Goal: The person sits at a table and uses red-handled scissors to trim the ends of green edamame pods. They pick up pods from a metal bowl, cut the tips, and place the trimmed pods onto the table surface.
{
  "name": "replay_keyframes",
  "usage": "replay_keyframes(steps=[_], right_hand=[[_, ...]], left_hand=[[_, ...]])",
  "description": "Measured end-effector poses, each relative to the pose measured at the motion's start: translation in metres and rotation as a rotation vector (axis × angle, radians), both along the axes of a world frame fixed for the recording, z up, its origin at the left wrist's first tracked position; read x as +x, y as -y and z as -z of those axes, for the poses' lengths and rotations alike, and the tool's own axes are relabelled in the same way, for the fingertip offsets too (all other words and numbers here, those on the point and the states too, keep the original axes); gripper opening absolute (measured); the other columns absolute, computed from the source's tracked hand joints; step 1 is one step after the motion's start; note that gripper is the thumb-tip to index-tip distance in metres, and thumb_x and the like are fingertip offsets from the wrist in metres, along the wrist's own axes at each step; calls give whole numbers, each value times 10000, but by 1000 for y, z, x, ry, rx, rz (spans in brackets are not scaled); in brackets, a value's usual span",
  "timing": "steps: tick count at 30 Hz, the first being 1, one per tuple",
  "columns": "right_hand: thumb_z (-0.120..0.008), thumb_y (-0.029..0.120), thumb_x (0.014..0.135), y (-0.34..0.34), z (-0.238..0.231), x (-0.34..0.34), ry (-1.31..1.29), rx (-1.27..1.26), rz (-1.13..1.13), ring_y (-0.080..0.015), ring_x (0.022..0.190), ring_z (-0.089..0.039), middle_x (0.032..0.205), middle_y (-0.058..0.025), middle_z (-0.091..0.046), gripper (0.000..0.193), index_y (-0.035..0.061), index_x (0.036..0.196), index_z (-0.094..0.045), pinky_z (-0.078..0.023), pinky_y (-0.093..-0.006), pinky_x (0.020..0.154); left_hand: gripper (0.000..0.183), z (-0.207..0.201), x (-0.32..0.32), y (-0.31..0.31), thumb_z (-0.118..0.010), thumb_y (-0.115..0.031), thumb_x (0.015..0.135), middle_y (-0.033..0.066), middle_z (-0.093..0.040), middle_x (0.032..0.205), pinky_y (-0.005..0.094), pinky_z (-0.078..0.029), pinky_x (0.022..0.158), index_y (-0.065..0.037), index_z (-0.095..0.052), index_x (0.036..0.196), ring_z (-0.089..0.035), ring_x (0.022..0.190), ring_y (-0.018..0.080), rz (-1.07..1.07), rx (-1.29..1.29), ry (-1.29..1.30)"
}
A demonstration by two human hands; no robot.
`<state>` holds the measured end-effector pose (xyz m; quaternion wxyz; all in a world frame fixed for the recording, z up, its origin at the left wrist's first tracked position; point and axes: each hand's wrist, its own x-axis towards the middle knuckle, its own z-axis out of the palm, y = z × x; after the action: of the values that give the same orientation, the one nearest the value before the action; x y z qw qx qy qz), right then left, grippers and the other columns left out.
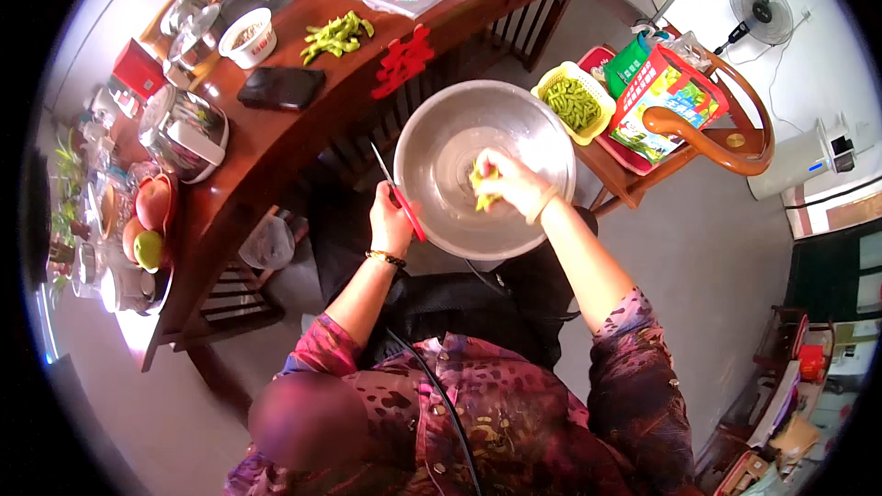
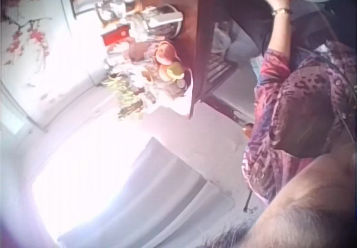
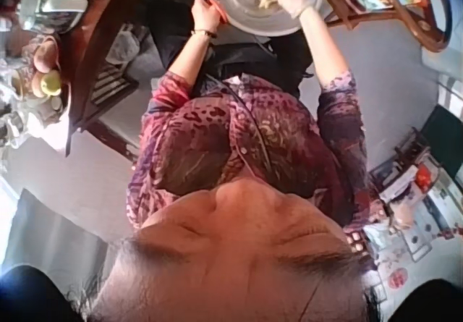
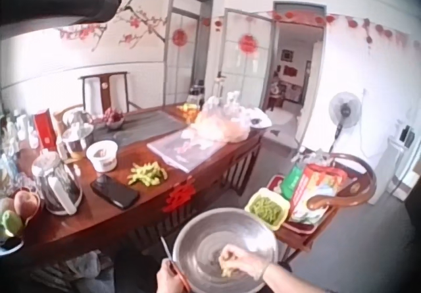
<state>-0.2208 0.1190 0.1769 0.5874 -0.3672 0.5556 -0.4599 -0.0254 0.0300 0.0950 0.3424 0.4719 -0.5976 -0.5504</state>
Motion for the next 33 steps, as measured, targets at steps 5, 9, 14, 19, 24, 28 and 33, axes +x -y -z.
replay_keyframes(steps=[5,9,14,19,24,28,33], right_hand=[[-550,44,771,-17,-4,-19,79,-99,217,-119,693,-534,784,-31,-515,165,114,784,-401,-457,-243,549],[-519,33,781,-25,-30,-26,292,-238,413,-144,718,-535,811,-55,-522,154,122,818,-399,-445,-259,563],[-517,25,776,-23,-54,-41,663,-368,715,-201,777,-534,867,-96,-536,124,86,876,-477,-442,-292,622],[-530,40,784,2,-70,-48,755,-406,656,-206,776,-537,849,-105,-554,101,36,882,-508,-464,-293,650],[-529,33,798,3,-93,-68,874,-564,680,-199,751,-546,855,-106,-566,104,9,898,-548,-473,-277,624],[-519,8,799,-5,-111,-78,1010,-624,593,-193,754,-523,874,-137,-553,80,-16,874,-537,-474,-271,613],[-518,0,793,-5,-98,-81,1223,-603,566,-195,772,-515,913,-162,-527,124,-34,907,-485,-473,-272,605]], left_hand=[[266,-17,-8,-3,-621,-39,648,67,-555,686,280,-444,593,-8,-463,859,-518,623,128,51,-50,99],[294,-29,-9,14,-620,-67,653,112,-552,652,317,-452,582,2,-461,890,-555,603,222,59,-186,162],[297,-57,-31,54,-627,-60,636,83,-546,653,283,-445,559,8,-474,881,-533,596,150,81,-262,164],[314,-95,-55,82,-618,-68,626,80,-558,671,286,-449,540,23,-487,897,-543,592,154,114,-306,220],[250,-126,-68,128,-627,-64,664,96,-581,676,300,-454,504,25,-507,863,-564,576,180,129,-123,58],[138,-162,-86,180,-615,-53,675,74,-559,634,296,-432,456,11,-524,756,-532,522,156,180,-55,-71],[148,-179,-121,254,-586,-76,722,85,-606,723,327,-461,499,20,-590,835,-589,628,166,-33,-39,-92]])
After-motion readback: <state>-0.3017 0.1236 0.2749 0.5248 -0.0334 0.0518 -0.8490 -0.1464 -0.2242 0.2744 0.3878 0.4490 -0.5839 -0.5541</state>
